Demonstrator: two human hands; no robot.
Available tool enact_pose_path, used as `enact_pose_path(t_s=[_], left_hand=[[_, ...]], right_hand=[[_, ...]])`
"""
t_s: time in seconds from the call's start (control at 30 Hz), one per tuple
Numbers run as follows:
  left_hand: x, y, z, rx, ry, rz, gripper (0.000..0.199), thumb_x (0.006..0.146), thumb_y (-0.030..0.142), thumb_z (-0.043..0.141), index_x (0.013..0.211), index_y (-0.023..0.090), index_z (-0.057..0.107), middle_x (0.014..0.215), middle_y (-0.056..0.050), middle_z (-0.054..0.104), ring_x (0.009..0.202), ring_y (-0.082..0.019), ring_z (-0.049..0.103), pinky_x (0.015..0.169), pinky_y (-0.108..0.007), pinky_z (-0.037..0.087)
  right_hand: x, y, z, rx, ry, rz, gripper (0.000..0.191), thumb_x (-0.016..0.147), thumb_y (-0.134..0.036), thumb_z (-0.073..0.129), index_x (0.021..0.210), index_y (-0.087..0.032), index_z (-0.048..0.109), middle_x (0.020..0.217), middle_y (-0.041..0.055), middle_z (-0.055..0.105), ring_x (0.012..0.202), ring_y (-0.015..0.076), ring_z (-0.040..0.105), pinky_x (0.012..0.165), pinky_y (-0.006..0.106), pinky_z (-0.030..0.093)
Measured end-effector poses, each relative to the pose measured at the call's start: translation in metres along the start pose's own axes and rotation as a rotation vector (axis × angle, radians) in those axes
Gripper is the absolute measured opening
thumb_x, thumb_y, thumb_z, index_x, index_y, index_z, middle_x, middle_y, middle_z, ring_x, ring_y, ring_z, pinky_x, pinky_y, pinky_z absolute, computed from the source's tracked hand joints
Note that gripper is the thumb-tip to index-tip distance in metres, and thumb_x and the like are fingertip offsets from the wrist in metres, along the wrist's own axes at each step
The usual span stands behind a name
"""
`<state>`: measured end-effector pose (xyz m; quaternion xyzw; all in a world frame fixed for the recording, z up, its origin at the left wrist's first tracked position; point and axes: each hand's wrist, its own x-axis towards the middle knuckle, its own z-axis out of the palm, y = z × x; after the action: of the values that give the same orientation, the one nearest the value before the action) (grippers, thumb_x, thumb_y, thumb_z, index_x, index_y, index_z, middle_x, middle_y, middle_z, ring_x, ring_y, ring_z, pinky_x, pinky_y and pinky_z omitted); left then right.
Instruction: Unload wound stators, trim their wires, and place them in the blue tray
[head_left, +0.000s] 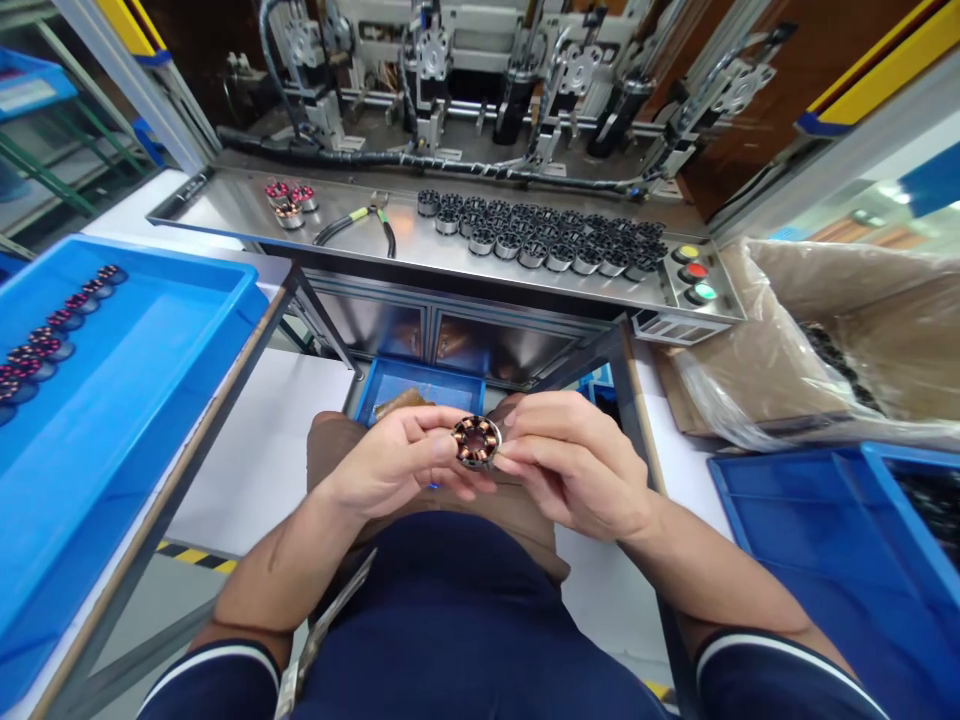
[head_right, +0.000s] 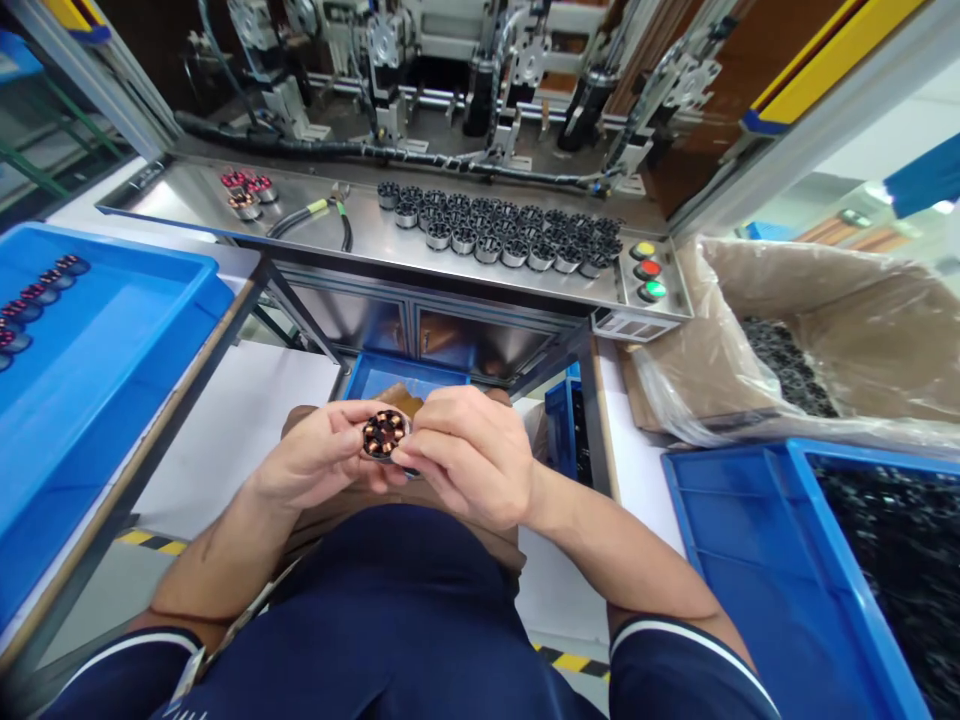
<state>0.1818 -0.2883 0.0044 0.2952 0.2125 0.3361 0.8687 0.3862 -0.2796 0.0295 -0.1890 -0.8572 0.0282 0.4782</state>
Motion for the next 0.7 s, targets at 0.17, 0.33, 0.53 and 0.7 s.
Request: enact_pose_path(t_s=[0.17, 0.33, 0.53, 0.7], left_hand=[[-0.003, -0.002, 0.006, 0.014, 0.063, 0.132, 0.036, 0.072, 0.030, 0.089, 0.103, 0.018, 0.077, 0.089, -0.003, 0.080, 0.074, -0.015, 0.077, 0.065, -0.018, 0.062], [-0.002, -0.003, 0.006, 0.063, 0.114, 0.204, 0.033, 0.071, 0.030, 0.089, 0.101, 0.020, 0.077, 0.090, -0.006, 0.081, 0.074, -0.018, 0.078, 0.064, -0.020, 0.063], [0.000, -0.003, 0.005, 0.049, 0.115, 0.247, 0.035, 0.070, 0.029, 0.090, 0.101, 0.020, 0.077, 0.090, -0.004, 0.081, 0.073, -0.017, 0.078, 0.062, -0.020, 0.063], [-0.001, -0.006, 0.004, 0.042, 0.123, 0.245, 0.036, 0.070, 0.028, 0.090, 0.101, 0.018, 0.076, 0.086, -0.004, 0.080, 0.072, -0.019, 0.078, 0.062, -0.022, 0.065]], right_hand=[[-0.003, -0.002, -0.005, -0.033, 0.009, 0.001, 0.017, 0.083, -0.013, 0.075, 0.096, -0.019, 0.065, 0.083, 0.0065, 0.070, 0.076, 0.0193, 0.070, 0.068, 0.033, 0.062], [-0.006, 0.011, -0.005, 0.172, 0.137, 0.217, 0.057, 0.077, -0.039, 0.085, 0.126, -0.024, 0.061, 0.108, 0.0112, 0.071, 0.098, 0.0265, 0.069, 0.080, 0.043, 0.063], [0.000, 0.012, 0.001, 0.282, 0.045, 0.188, 0.030, 0.083, -0.029, 0.081, 0.109, -0.018, 0.069, 0.091, 0.0067, 0.069, 0.085, 0.0174, 0.069, 0.072, 0.031, 0.060], [0.004, 0.005, 0.005, 0.204, 0.075, 0.160, 0.015, 0.086, -0.018, 0.077, 0.099, -0.020, 0.071, 0.083, 0.0041, 0.068, 0.075, 0.0155, 0.067, 0.064, 0.030, 0.059]])
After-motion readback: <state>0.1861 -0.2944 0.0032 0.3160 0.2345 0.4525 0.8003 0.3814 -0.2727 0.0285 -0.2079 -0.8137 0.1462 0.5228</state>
